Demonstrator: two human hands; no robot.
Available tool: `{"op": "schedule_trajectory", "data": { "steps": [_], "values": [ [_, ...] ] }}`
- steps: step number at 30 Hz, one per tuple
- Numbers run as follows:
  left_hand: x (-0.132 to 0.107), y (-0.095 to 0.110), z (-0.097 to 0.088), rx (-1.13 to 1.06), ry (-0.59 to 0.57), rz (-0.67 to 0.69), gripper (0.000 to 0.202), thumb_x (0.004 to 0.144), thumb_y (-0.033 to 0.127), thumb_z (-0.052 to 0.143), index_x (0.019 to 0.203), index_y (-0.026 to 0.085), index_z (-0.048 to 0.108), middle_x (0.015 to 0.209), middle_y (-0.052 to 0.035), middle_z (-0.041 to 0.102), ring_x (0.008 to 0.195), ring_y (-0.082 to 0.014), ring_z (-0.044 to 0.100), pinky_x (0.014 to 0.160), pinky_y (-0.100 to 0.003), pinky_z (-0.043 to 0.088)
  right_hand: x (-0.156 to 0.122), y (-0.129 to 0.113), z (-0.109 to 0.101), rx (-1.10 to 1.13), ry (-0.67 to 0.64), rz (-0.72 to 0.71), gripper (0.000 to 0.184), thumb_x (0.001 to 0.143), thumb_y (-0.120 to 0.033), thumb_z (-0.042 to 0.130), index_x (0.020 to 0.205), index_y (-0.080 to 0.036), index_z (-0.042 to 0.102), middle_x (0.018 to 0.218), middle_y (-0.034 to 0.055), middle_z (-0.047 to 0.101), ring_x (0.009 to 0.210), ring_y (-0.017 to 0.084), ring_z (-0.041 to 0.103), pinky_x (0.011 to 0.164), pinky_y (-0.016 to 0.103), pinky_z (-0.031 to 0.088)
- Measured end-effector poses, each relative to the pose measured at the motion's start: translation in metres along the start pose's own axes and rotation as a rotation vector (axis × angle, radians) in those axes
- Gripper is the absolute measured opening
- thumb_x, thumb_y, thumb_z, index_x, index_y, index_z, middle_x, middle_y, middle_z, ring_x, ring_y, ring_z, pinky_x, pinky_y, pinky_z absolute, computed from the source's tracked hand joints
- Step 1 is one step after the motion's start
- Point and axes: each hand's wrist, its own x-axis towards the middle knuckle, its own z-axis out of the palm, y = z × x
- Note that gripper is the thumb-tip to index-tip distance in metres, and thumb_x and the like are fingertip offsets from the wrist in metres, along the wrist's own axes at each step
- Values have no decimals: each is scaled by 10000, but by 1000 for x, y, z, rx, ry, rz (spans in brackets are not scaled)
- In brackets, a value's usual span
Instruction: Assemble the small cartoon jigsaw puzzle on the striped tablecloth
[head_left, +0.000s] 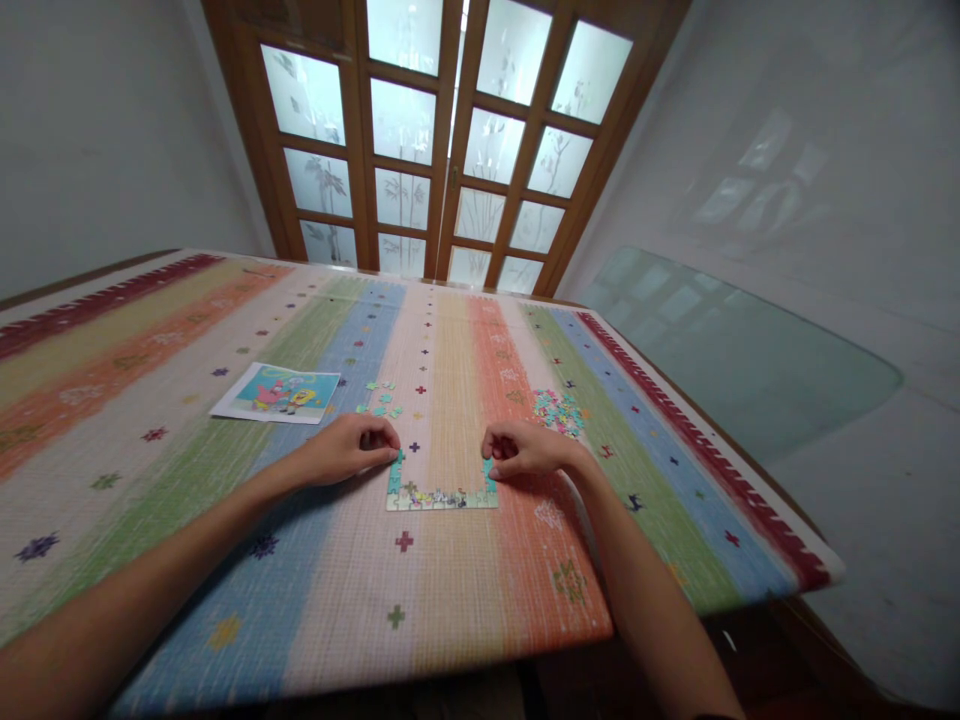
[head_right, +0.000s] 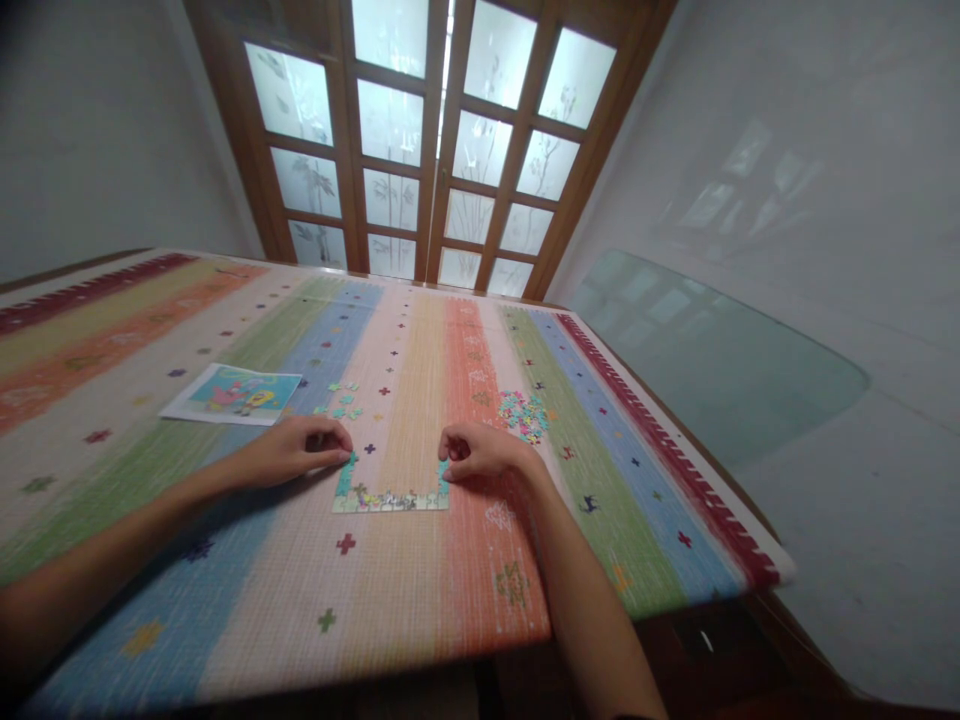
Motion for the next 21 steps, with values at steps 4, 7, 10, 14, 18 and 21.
{"op": "schedule_trajectory", "data": {
  "steps": [4,7,10,14,18,21],
  "values": [
    [1,-2,3,53,41,36,211,851,395,644,839,204,732,749,-30,690,666,-185,559,694,-320,441,0,-1,0,-6,4,7,216,729,-232,765,862,-207,597,690,-44,524,638,120,480,587,243,379],
    [2,-6,4,90,62,87,182,850,370,663,834,206,741,804,-43,708,736,-198,582,764,-341,457,0,-1,1,-8,3,10,209,731,-232,760,861,-204,598,693,-45,525,638,119,483,591,242,381],
    [2,-10,5,126,56,135,177,874,349,649,845,205,747,825,-51,711,779,-207,595,820,-361,459,-1,-1,0,-15,5,2,208,734,-226,760,863,-198,600,704,-45,533,641,119,484,599,242,387],
    [2,-12,6,170,46,182,198,917,337,603,878,202,742,889,-65,716,863,-220,616,861,-372,460,0,2,0,-44,9,-34,127,791,-209,705,880,-183,618,747,-23,573,655,121,498,618,246,400],
    [2,-14,7,195,43,212,219,935,371,604,882,199,728,880,-61,704,842,-216,606,854,-375,460,1,4,-1,-59,5,-50,85,814,-188,678,879,-182,623,763,-14,596,662,121,515,625,245,405],
    [3,-15,8,209,42,212,199,929,357,614,874,198,719,852,-51,697,819,-211,595,839,-367,459,2,4,-1,-55,4,-40,104,796,-178,687,875,-185,620,754,-18,592,654,120,517,612,242,399]
  ]
}}
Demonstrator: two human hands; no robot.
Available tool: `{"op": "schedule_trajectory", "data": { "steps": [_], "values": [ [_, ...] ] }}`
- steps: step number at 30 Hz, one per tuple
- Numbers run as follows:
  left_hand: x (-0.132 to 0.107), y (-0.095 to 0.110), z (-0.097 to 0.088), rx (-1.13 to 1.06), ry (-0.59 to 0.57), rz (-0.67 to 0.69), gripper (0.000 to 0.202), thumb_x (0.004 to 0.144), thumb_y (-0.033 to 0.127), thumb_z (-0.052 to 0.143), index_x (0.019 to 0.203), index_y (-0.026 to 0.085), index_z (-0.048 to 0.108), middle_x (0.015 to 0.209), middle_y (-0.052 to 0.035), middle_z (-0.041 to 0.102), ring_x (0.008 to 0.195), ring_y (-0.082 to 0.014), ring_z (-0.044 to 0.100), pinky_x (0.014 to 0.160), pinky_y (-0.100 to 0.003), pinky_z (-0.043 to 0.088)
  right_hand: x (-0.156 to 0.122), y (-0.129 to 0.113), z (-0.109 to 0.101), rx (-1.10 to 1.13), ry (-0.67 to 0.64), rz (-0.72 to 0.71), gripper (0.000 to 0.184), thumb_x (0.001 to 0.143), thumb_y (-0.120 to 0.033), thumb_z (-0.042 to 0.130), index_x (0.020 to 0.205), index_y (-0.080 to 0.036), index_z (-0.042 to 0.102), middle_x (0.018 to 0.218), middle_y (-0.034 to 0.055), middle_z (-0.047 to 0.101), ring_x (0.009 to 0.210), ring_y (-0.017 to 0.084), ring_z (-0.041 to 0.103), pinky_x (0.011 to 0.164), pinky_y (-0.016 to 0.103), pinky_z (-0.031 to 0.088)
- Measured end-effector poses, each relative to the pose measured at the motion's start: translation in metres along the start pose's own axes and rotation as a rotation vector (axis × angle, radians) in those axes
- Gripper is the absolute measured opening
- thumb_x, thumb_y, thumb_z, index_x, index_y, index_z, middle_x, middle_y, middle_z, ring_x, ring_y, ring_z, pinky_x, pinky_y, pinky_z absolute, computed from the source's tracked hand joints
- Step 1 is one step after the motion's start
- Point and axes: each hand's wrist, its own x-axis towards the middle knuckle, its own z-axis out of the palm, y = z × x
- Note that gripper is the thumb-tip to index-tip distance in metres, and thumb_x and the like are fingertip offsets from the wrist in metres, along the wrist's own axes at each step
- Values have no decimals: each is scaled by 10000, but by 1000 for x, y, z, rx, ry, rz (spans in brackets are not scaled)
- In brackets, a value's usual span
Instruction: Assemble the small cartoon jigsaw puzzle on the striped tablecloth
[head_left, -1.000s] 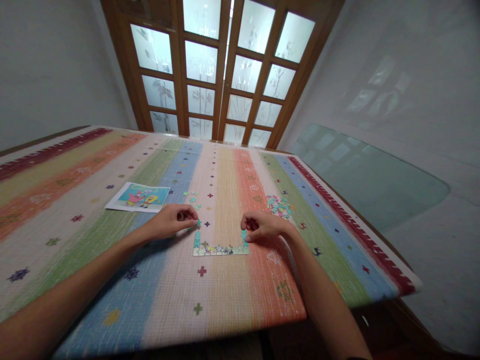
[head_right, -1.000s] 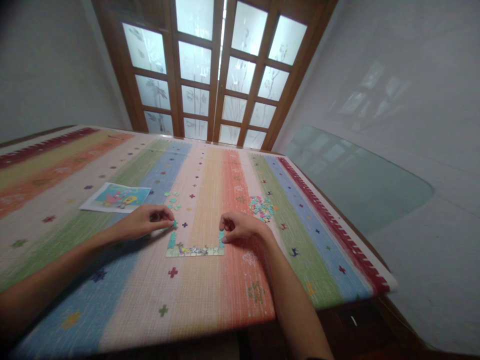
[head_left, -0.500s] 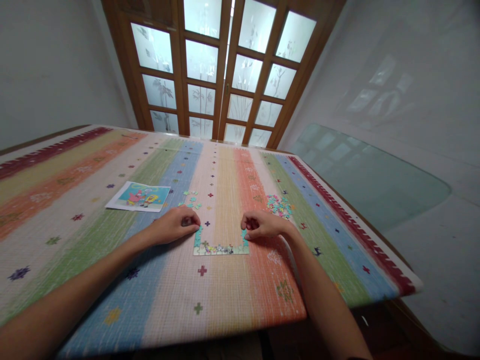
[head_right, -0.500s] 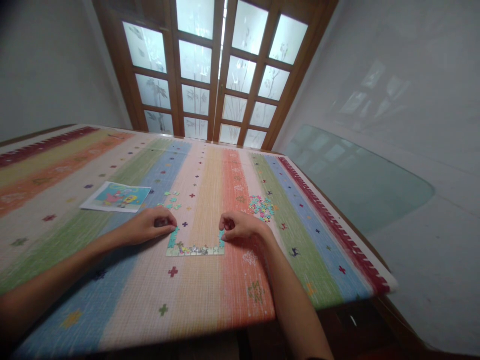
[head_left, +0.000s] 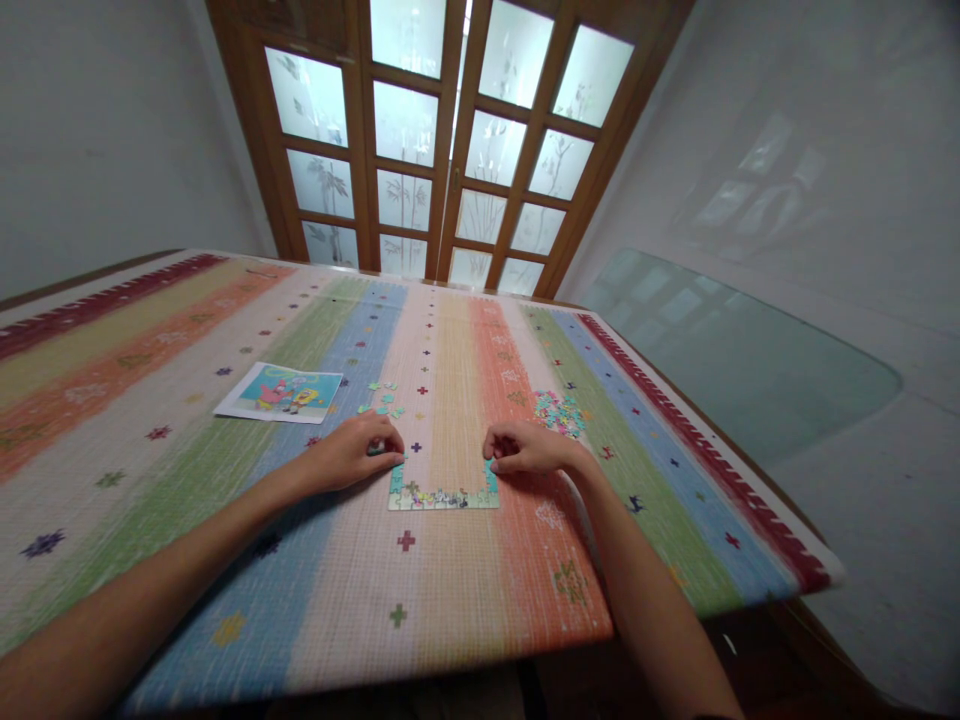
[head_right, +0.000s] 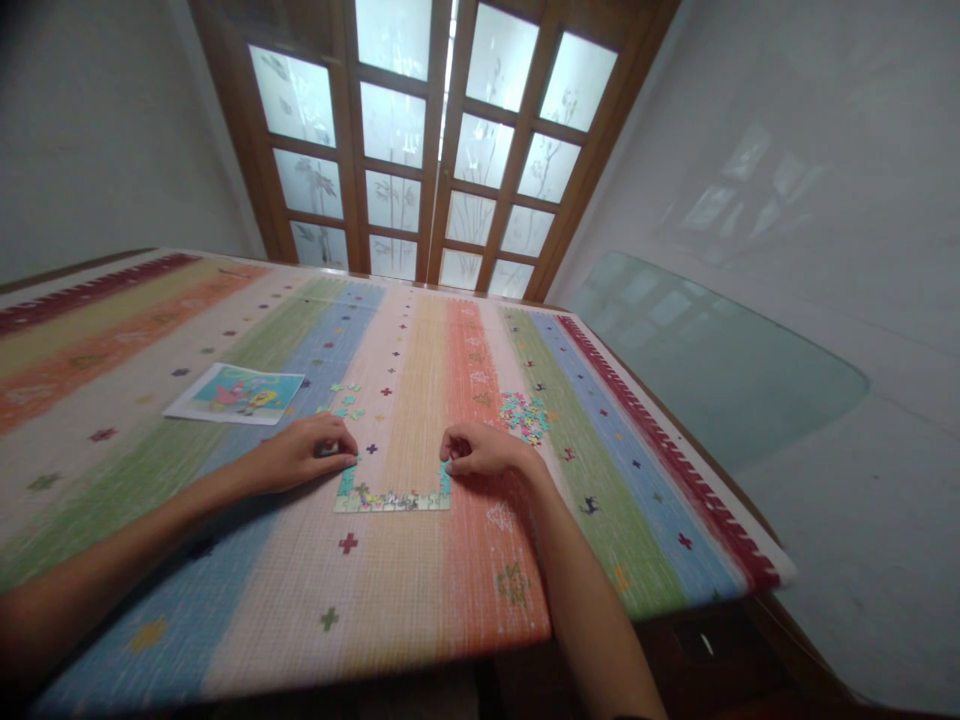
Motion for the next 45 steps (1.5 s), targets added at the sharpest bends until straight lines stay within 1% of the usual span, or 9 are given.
{"op": "schedule_trajectory", "data": {
  "steps": [6,13,19,23,25,29,32,38,45],
  "values": [
    [-1,-1,2,24,18,13,188,943,352,620,887,206,724,855,-52,695,844,-220,599,847,-378,463,0,-2,1,-13,11,5,107,787,-187,696,861,-183,619,742,-25,578,646,119,506,616,244,403],
    [-7,2,4,59,63,74,267,1005,374,524,902,213,711,926,-58,694,923,-227,598,876,-380,485,-1,1,3,0,32,-37,122,772,-190,709,854,-187,619,713,-35,563,629,115,488,602,239,389],
    [-10,5,6,84,79,101,284,1020,370,508,950,214,734,956,-64,672,945,-229,602,893,-390,500,-10,9,13,129,129,-102,192,841,-312,721,956,-190,627,690,-37,569,620,125,521,594,259,392],
    [-14,10,5,67,85,151,285,1025,433,536,1069,223,723,1090,-80,676,1028,-243,622,947,-414,502,-17,10,17,134,166,-127,311,835,-370,766,1044,-199,613,700,-46,551,626,127,494,585,268,376],
    [-16,13,3,76,59,172,380,973,527,630,1204,230,681,1191,-89,674,1104,-268,618,1002,-442,487,-20,8,17,78,185,-150,434,768,-389,838,1095,-204,620,801,-27,560,687,132,485,616,277,389],
    [-20,16,1,144,8,169,752,808,655,781,1384,221,570,1305,-113,654,1203,-329,585,1105,-516,417,-24,1,18,-25,198,-173,598,685,-389,906,1177,-214,614,1006,22,577,807,156,502,713,302,422],
    [-20,15,1,171,-22,162,756,811,635,775,1399,215,554,1289,-111,657,1183,-330,584,1092,-509,423,-25,0,19,-43,202,-167,549,719,-350,878,1175,-214,606,1013,23,573,804,153,494,724,304,420],
    [-21,17,3,177,-53,151,679,849,558,740,1404,217,548,1292,-110,653,1196,-328,578,1115,-510,408,-23,1,20,29,192,-103,473,756,-323,839,1149,-206,604,886,-11,538,735,139,455,655,289,392],
    [-21,15,4,157,-30,157,683,823,546,774,1389,232,557,1284,-106,660,1199,-336,579,1105,-518,419,-24,-2,19,2,193,-94,447,756,-311,834,1136,-213,621,908,5,551,757,151,468,672,301,398]
  ]
}}
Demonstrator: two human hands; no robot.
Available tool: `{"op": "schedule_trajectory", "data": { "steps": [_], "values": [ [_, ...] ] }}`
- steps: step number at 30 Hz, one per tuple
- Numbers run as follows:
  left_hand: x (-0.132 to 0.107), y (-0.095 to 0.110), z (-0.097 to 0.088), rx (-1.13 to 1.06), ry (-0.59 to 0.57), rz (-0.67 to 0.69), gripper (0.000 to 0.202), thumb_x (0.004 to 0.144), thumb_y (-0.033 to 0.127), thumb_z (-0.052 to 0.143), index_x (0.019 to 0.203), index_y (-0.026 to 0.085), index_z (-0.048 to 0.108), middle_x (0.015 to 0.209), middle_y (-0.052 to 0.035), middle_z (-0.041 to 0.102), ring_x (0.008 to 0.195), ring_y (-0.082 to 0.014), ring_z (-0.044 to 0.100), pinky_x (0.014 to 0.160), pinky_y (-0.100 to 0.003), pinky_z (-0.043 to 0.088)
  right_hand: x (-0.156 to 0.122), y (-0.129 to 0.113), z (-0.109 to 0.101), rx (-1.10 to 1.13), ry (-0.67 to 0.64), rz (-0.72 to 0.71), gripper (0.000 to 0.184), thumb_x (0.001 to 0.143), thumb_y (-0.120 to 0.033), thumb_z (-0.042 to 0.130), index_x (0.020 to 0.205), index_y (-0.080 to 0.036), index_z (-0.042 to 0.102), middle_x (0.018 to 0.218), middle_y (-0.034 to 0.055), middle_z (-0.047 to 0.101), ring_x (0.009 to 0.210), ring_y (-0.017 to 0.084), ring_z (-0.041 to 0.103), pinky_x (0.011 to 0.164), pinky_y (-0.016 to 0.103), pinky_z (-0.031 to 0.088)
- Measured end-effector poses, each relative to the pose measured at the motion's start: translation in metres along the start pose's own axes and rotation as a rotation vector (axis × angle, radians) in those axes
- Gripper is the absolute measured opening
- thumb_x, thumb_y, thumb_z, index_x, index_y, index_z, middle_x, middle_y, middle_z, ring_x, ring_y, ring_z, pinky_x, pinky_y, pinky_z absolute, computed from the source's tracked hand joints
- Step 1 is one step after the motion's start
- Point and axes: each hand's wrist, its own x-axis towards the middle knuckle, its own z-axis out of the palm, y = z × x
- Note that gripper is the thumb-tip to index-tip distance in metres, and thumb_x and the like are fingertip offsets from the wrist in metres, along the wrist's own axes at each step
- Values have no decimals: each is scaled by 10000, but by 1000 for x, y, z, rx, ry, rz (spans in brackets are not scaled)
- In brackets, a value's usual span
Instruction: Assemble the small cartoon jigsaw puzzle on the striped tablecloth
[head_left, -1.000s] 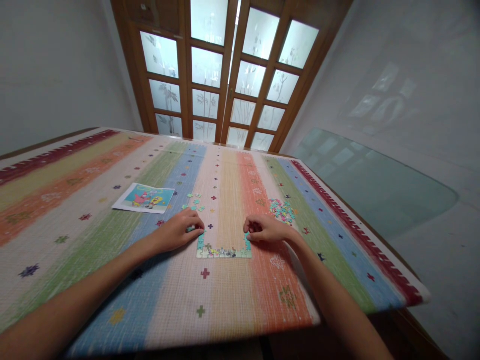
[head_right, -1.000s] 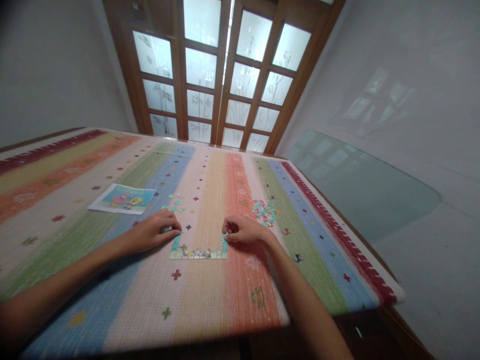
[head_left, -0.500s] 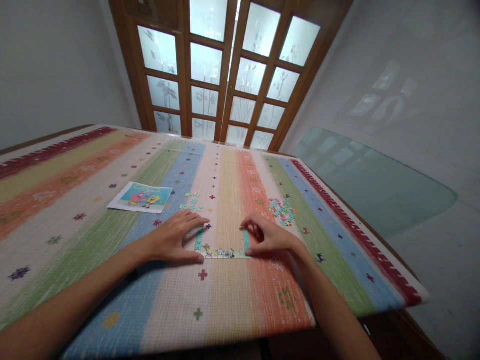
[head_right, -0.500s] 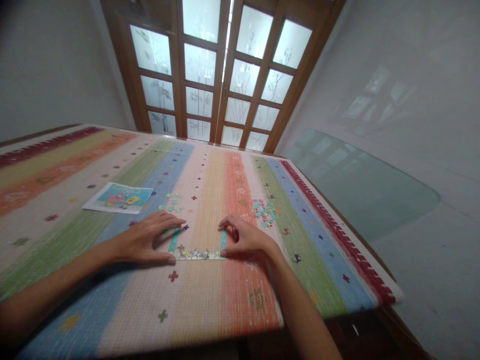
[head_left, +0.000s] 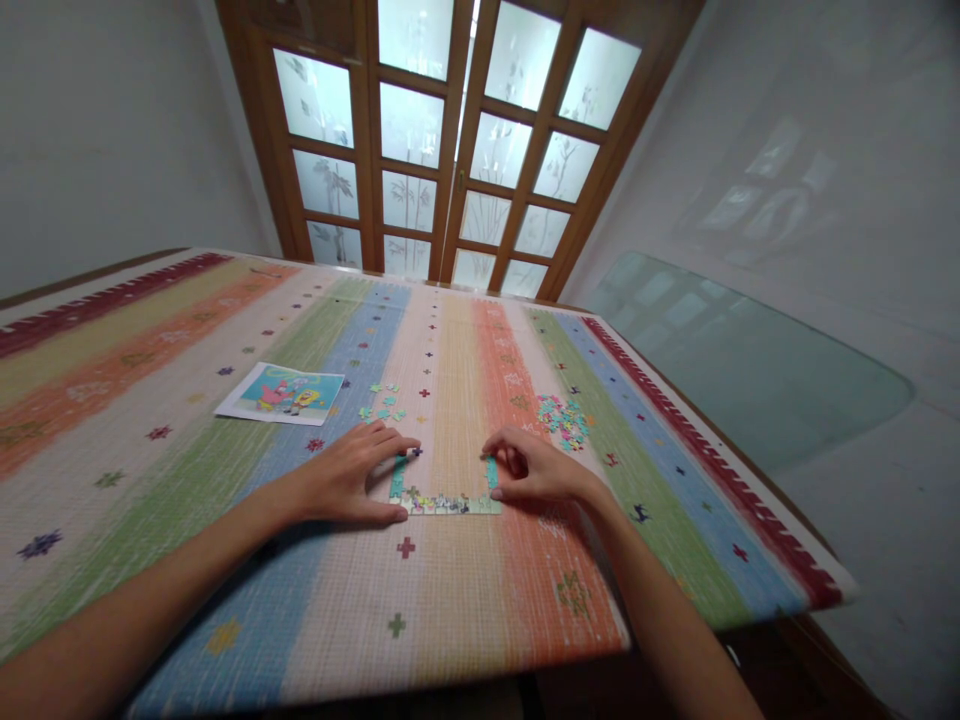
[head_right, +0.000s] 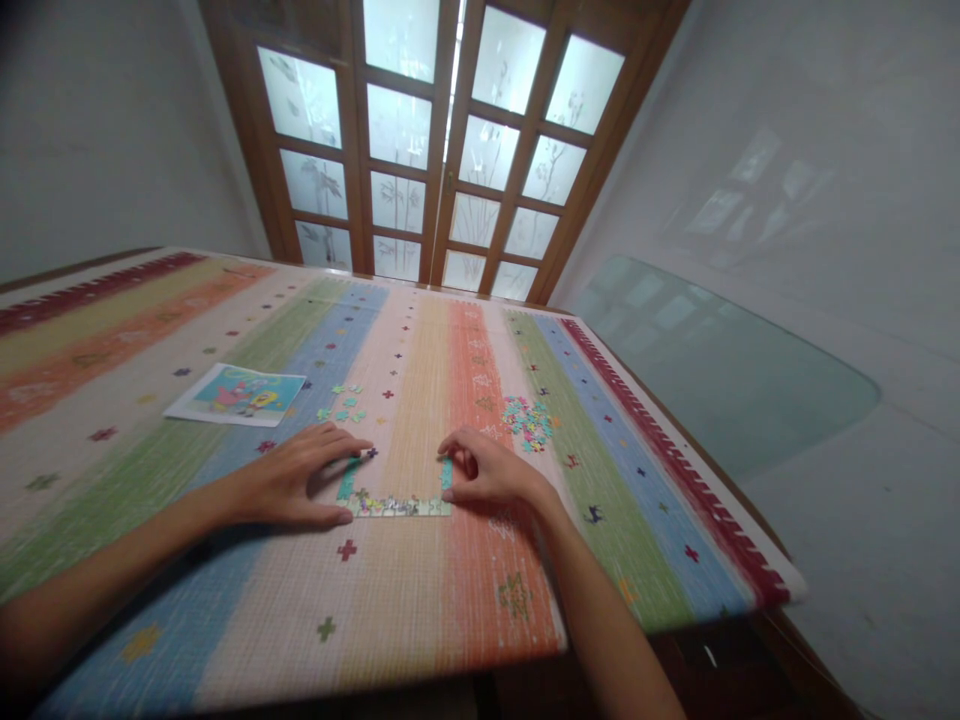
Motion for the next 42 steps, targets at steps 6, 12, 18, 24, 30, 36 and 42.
{"op": "schedule_trajectory", "data": {
  "steps": [6,12,18,24,30,36,42],
  "values": [
    [2,1,-2,6,17,-1,715,792,550,802,1377,225,552,1276,-103,658,1193,-334,584,1112,-518,408,0,2,0,15,5,2,469,762,-329,833,1156,-203,612,876,-5,565,743,144,473,664,290,403],
    [1,-1,-2,8,23,9,700,803,578,797,1359,236,546,1248,-96,661,1167,-324,588,1081,-495,427,0,1,-1,-16,-1,-20,432,760,-323,827,1128,-201,637,890,2,561,742,146,480,675,298,411],
    [1,-6,1,-23,37,15,687,800,626,807,1322,244,574,1223,-86,670,1148,-317,597,1055,-481,431,0,0,-2,-59,-1,-36,390,777,-338,825,1104,-205,661,918,13,569,759,152,491,704,304,423],
    [2,-9,-2,-25,43,-2,528,860,579,763,1241,235,640,1188,-95,667,1112,-300,598,1023,-470,440,1,1,-3,-67,-7,-49,376,780,-342,828,1096,-216,668,922,15,571,763,154,494,710,305,427],
    [1,-7,-3,-19,68,26,364,913,551,710,1100,240,693,1116,-71,674,1044,-268,598,980,-428,459,1,0,-3,-83,-21,-22,375,777,-317,830,1101,-212,671,945,21,583,782,157,503,720,306,433],
    [2,-8,-3,-11,54,30,326,966,531,651,1092,234,702,1110,-75,675,1039,-264,599,973,-423,454,2,1,-2,-73,-3,-48,372,778,-320,832,1093,-208,671,957,24,580,782,156,508,726,307,442],
    [2,-11,-1,-33,50,28,311,985,524,630,1085,239,708,1109,-72,677,1043,-258,594,980,-418,458,1,0,-1,-84,16,-46,358,773,-291,830,1087,-212,677,963,25,582,783,158,513,736,308,452]
  ]
}}
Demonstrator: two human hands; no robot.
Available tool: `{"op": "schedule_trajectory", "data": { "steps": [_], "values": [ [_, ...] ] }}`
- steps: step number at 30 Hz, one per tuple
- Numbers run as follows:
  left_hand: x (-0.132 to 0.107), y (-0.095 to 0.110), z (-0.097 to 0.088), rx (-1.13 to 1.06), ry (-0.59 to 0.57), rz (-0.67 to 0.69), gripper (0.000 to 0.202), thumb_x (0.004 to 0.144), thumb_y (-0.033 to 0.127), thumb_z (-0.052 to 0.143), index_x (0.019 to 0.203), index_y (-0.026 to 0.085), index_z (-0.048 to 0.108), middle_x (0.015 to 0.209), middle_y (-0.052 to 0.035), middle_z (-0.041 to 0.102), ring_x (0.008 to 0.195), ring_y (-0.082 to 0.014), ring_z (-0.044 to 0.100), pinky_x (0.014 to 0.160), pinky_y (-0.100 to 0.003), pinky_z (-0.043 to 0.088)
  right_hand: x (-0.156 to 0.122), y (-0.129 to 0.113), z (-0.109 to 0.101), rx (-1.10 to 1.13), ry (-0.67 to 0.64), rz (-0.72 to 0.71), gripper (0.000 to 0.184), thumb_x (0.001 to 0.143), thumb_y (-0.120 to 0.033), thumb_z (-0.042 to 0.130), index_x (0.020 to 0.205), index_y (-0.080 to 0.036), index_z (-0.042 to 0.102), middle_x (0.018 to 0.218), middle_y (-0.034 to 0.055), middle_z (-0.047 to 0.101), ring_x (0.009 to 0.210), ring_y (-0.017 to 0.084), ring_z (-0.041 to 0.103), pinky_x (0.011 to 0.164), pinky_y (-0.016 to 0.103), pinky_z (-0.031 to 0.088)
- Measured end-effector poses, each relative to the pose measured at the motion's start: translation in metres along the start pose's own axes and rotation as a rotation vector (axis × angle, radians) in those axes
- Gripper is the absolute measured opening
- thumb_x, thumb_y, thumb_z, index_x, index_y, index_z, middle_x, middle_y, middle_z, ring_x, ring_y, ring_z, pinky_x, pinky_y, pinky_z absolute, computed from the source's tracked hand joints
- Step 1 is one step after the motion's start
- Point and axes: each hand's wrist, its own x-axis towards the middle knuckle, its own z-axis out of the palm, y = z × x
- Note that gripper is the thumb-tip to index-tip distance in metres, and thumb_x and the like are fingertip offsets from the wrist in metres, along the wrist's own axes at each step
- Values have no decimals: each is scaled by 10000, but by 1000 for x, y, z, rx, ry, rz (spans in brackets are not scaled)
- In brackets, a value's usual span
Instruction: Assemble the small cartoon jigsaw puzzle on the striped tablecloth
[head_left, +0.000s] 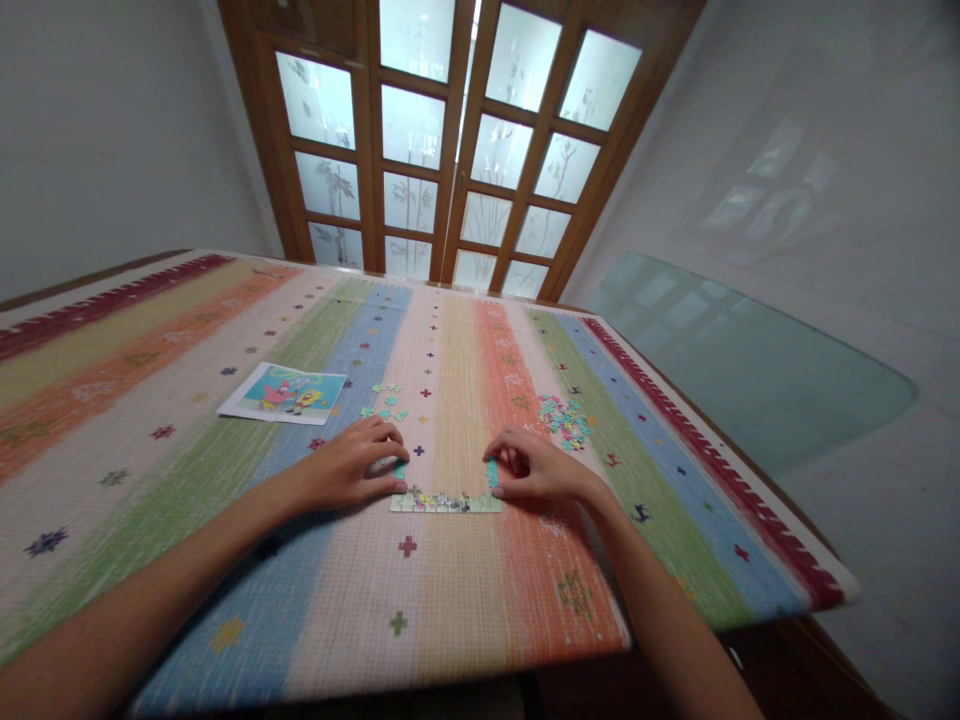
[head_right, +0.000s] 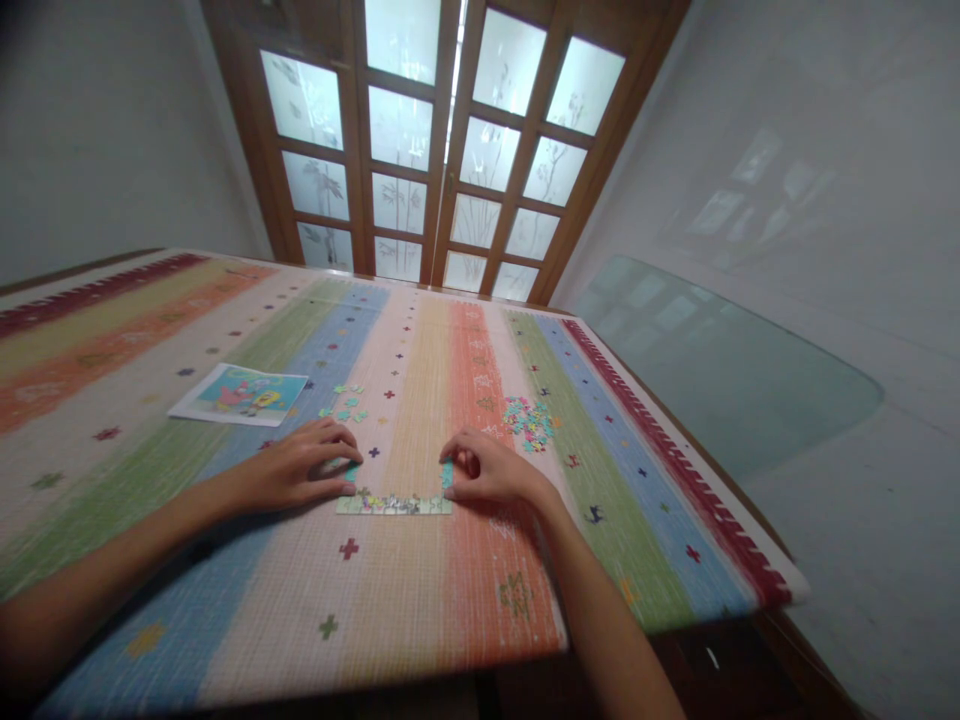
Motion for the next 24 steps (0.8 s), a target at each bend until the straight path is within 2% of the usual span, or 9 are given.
{"op": "schedule_trajectory", "data": {
  "steps": [4,8,11,15,18,24],
  "values": [
    [1,2,0,2,-5,4,304,990,527,620,1066,245,705,1110,-66,678,1047,-256,595,995,-423,457,0,0,-1,-5,-7,-3,349,772,-303,835,1074,-220,681,967,25,580,785,159,514,735,307,452],
    [1,0,-6,18,18,-10,281,1023,457,563,1144,232,681,1134,-80,677,1050,-257,607,976,-423,463,0,2,-1,20,-6,-12,328,800,-333,820,1072,-215,680,963,27,585,779,158,522,727,308,452],
    [0,-9,-15,58,101,-48,263,1049,375,472,1139,222,667,1106,-87,677,1043,-258,604,944,-414,471,1,4,-1,37,-14,-16,307,843,-370,789,1073,-202,675,955,30,591,753,147,521,716,306,454],
    [-5,-27,-26,160,180,-115,210,1017,347,481,1039,235,658,993,-75,654,964,-255,596,878,-397,477,1,4,-1,37,-15,-18,296,840,-352,786,1068,-199,677,963,34,592,751,145,524,717,308,454],
    [-8,-38,-32,213,182,-141,181,994,287,477,989,239,652,936,-71,638,923,-253,592,848,-386,472,1,3,-1,37,-13,-10,283,842,-345,782,1061,-199,679,972,37,591,751,145,526,715,309,455],
    [-12,-50,-34,206,154,-153,228,979,211,439,1003,227,665,980,-97,643,922,-260,601,830,-384,475,2,4,0,32,-9,-16,257,869,-359,764,1046,-193,679,969,39,593,740,138,537,712,307,461]
  ]
}}
